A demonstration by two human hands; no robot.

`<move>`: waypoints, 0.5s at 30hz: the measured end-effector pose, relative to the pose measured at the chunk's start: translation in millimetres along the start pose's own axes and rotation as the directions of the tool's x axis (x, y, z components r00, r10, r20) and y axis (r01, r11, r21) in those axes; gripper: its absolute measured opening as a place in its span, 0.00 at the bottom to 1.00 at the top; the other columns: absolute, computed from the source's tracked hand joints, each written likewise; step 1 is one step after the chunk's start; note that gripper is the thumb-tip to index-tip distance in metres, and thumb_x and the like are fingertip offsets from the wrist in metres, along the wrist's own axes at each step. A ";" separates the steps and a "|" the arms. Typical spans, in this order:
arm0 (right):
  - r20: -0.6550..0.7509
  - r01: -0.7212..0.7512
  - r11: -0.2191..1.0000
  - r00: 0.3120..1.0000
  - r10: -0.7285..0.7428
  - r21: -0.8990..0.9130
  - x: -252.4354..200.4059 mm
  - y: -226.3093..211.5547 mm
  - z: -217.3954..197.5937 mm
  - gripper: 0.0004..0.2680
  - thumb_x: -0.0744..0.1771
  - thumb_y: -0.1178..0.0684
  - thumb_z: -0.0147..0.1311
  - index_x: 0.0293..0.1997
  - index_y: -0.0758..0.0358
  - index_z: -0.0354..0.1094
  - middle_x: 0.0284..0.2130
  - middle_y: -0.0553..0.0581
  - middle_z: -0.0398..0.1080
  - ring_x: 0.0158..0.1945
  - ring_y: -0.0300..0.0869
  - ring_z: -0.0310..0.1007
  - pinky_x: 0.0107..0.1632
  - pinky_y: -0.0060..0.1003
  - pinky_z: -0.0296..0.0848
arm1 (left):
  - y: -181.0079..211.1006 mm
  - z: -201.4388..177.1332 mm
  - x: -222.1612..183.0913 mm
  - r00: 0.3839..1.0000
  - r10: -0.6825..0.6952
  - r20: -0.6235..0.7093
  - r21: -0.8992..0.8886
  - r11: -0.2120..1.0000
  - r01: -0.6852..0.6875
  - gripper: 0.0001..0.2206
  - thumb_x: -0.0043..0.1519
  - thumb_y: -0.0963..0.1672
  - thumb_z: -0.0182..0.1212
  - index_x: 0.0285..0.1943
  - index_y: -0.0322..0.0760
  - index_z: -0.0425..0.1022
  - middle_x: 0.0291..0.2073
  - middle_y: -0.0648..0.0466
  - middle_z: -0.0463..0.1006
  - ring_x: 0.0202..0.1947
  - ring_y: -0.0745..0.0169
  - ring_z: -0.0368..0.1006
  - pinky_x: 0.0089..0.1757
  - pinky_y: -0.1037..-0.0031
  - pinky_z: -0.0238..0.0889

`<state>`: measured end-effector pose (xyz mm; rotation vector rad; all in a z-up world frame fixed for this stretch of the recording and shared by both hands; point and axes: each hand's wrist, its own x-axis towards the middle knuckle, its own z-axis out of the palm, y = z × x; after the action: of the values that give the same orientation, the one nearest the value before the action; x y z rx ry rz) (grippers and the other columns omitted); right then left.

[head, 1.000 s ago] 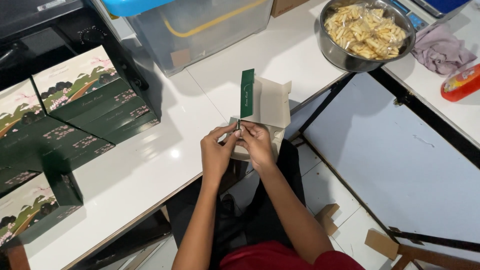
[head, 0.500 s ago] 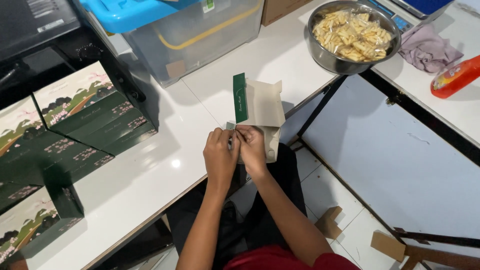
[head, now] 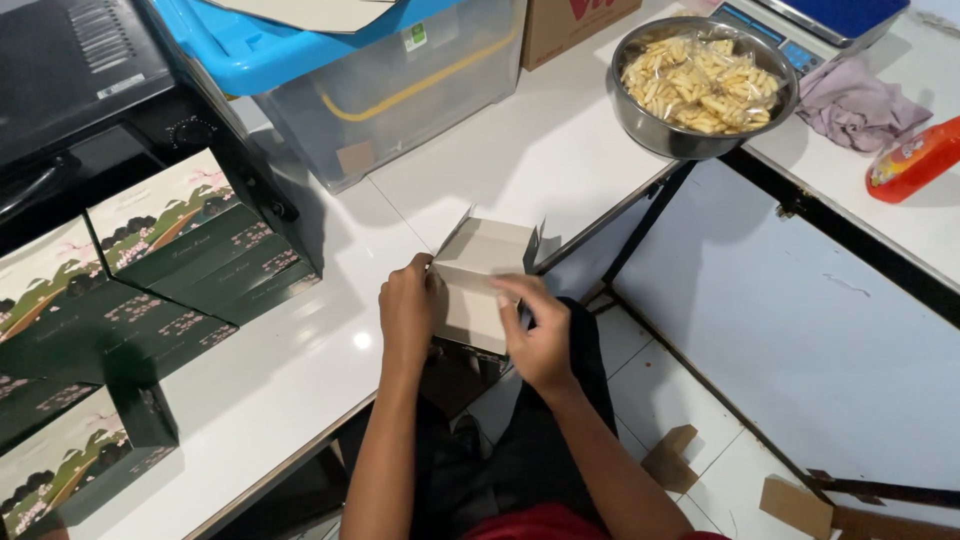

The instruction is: Assembling small cardboard boxes from flat templates by folding and tucking tabs.

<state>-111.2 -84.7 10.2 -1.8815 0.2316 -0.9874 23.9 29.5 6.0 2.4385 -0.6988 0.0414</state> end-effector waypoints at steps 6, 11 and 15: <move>-0.075 -0.467 0.780 0.837 0.542 0.416 1.5 59.6 -28.3 0.27 0.70 0.43 0.53 0.73 0.64 0.41 0.64 0.77 0.50 0.68 0.66 0.52 0.64 0.67 0.58 | -20.9 4.4 8.4 0.999 0.042 -0.030 0.107 0.993 -0.039 0.09 0.60 0.40 0.63 0.48 0.42 0.78 0.30 0.49 0.83 0.33 0.41 0.82 0.39 0.52 0.76; 0.268 -0.660 0.448 0.697 0.665 0.603 2.4 59.3 -24.3 0.36 0.70 0.38 0.51 0.80 0.57 0.21 0.64 0.70 0.53 0.66 0.56 0.58 0.65 0.59 0.61 | 1.9 -12.8 -14.4 0.993 0.111 0.034 0.046 0.993 -0.112 0.09 0.60 0.41 0.62 0.48 0.46 0.76 0.33 0.53 0.83 0.36 0.47 0.82 0.41 0.53 0.76; 0.089 -0.401 0.683 0.892 0.444 0.611 20.8 47.7 -24.6 0.34 0.69 0.56 0.54 0.80 0.53 0.26 0.66 0.75 0.50 0.68 0.63 0.58 0.63 0.61 0.66 | 26.6 -38.3 -31.8 0.990 0.141 0.003 -0.190 0.972 -0.138 0.19 0.62 0.37 0.58 0.63 0.40 0.71 0.42 0.42 0.83 0.46 0.41 0.80 0.45 0.55 0.76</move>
<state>-103.7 -136.9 -12.7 -1.1137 0.3222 -0.6840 -11.8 47.6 45.9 2.2081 -0.8411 0.0100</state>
